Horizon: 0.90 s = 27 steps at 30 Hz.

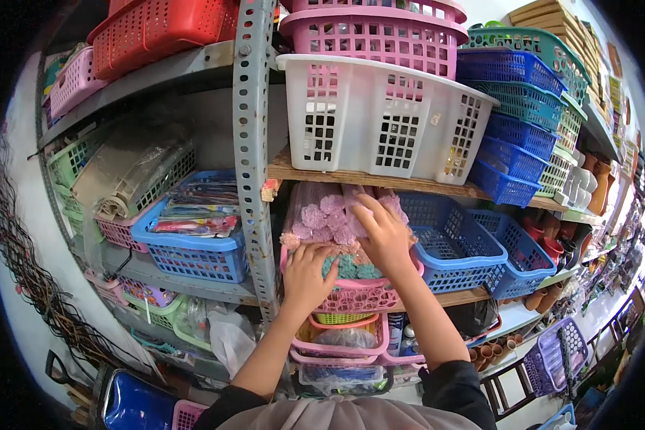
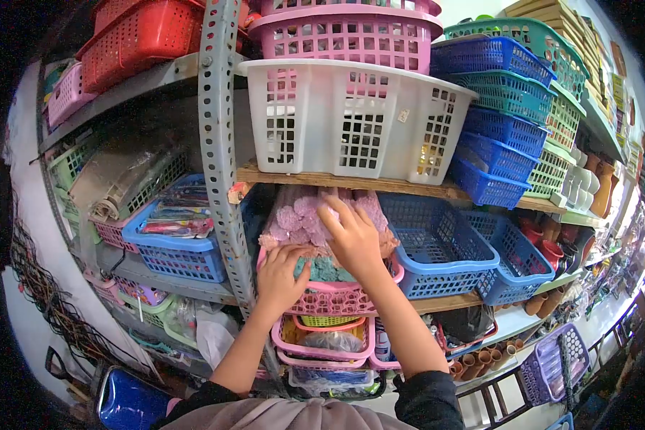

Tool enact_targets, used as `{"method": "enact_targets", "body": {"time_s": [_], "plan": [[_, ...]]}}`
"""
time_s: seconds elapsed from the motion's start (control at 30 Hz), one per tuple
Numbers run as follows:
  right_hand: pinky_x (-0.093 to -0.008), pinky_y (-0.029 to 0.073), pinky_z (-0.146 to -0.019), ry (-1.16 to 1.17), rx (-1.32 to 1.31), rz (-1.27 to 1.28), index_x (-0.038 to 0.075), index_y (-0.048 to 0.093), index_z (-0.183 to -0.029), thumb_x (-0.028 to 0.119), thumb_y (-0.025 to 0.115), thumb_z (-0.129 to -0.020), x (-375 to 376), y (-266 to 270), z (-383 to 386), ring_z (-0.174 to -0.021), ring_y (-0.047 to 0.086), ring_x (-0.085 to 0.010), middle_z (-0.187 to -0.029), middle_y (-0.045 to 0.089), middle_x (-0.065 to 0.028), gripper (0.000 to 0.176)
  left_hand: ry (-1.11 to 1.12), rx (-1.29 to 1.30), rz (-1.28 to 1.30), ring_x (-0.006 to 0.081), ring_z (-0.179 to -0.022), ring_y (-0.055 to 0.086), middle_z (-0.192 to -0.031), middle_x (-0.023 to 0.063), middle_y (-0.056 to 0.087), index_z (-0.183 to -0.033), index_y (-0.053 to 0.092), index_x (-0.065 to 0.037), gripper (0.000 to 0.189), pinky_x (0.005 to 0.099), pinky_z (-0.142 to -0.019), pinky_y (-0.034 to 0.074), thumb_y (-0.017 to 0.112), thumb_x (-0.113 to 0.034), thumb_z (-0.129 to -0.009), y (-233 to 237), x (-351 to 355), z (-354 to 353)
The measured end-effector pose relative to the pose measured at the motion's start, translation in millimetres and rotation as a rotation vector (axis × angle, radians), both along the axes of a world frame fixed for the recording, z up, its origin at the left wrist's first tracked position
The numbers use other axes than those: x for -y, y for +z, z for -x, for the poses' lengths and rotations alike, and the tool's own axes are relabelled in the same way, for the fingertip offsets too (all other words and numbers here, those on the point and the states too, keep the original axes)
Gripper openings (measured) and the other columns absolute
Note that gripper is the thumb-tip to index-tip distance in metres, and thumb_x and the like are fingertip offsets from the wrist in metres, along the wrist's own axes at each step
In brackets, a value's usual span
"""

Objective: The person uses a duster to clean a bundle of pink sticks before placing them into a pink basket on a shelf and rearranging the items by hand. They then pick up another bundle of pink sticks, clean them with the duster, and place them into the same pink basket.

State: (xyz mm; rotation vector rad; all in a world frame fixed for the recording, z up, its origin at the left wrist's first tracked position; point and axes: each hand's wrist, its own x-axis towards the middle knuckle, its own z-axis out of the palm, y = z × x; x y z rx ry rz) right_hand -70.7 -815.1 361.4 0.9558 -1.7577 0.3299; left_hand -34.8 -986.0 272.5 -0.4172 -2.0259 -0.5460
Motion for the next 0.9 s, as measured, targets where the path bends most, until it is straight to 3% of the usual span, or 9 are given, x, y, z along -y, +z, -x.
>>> {"method": "enact_targets", "body": {"time_s": [0.03, 0.23, 0.43, 0.77, 0.83, 0.9], "plan": [[-0.0476, 0.042, -0.097, -0.061, 0.01, -0.025, 0.012, 0.055, -0.116, 0.007, 0.071, -0.063, 4, -1, 7, -0.105, 0.058, -0.0274, -0.122, 0.056, -0.0094, 0.056, -0.002, -0.036, 0.008, 0.0267, -0.104, 0.056, -0.105, 0.0068, 0.063, -0.103, 0.064, -0.007, 0.026, 0.0393, -0.089, 0.043, 0.062, -0.023, -0.082, 1, 0, 0], [-0.0541, 0.033, -0.101, -0.312, 0.009, -0.036, 0.015, 0.055, -0.119, 0.015, 0.071, -0.068, 13, -4, 15, -0.109, 0.053, -0.0264, -0.122, 0.055, -0.0082, 0.053, -0.015, 0.041, -0.011, 0.0285, -0.101, 0.057, -0.104, 0.0083, 0.063, -0.104, 0.063, -0.007, 0.028, 0.0404, -0.086, 0.044, 0.062, -0.024, -0.083, 1, 0, -2], [-0.0571, 0.032, -0.101, -0.255, 0.028, 0.038, 0.015, 0.055, -0.122, 0.03, 0.068, -0.081, 18, -1, 6, -0.112, 0.051, -0.0294, -0.119, 0.055, -0.0094, 0.046, 0.04, -0.024, -0.023, 0.0301, -0.1, 0.058, -0.105, 0.0119, 0.063, -0.105, 0.062, -0.006, 0.028, 0.0405, -0.085, 0.045, 0.062, -0.023, -0.083, 2, -2, -2], [-0.058, 0.029, -0.101, -0.365, 0.142, 0.029, 0.014, 0.058, -0.122, 0.028, 0.059, -0.087, 29, -3, 37, -0.115, 0.05, -0.0309, -0.119, 0.056, -0.0113, 0.039, 0.053, -0.028, -0.027, 0.0299, -0.103, 0.057, -0.107, 0.0122, 0.061, -0.108, 0.061, -0.005, 0.031, 0.0407, -0.086, 0.043, 0.062, -0.024, -0.083, 0, -3, -2], [-0.0567, 0.029, -0.101, -0.332, 0.01, 0.071, 0.014, 0.058, -0.125, 0.026, 0.059, -0.086, 32, -3, 44, -0.116, 0.049, -0.0316, -0.118, 0.057, -0.0118, 0.041, 0.064, -0.025, -0.023, 0.0298, -0.103, 0.057, -0.108, 0.0119, 0.061, -0.108, 0.061, -0.005, 0.032, 0.0405, -0.086, 0.044, 0.062, -0.025, -0.083, 0, -3, -2], [-0.056, 0.029, -0.102, -0.333, 0.052, 0.057, 0.015, 0.057, -0.126, 0.026, 0.06, -0.086, 31, -4, 41, -0.116, 0.049, -0.0319, -0.118, 0.056, -0.0122, 0.042, 0.06, -0.012, -0.029, 0.0305, -0.103, 0.057, -0.108, 0.012, 0.062, -0.109, 0.06, -0.005, 0.031, 0.0409, -0.087, 0.044, 0.062, -0.024, -0.083, 0, -3, -4]]}}
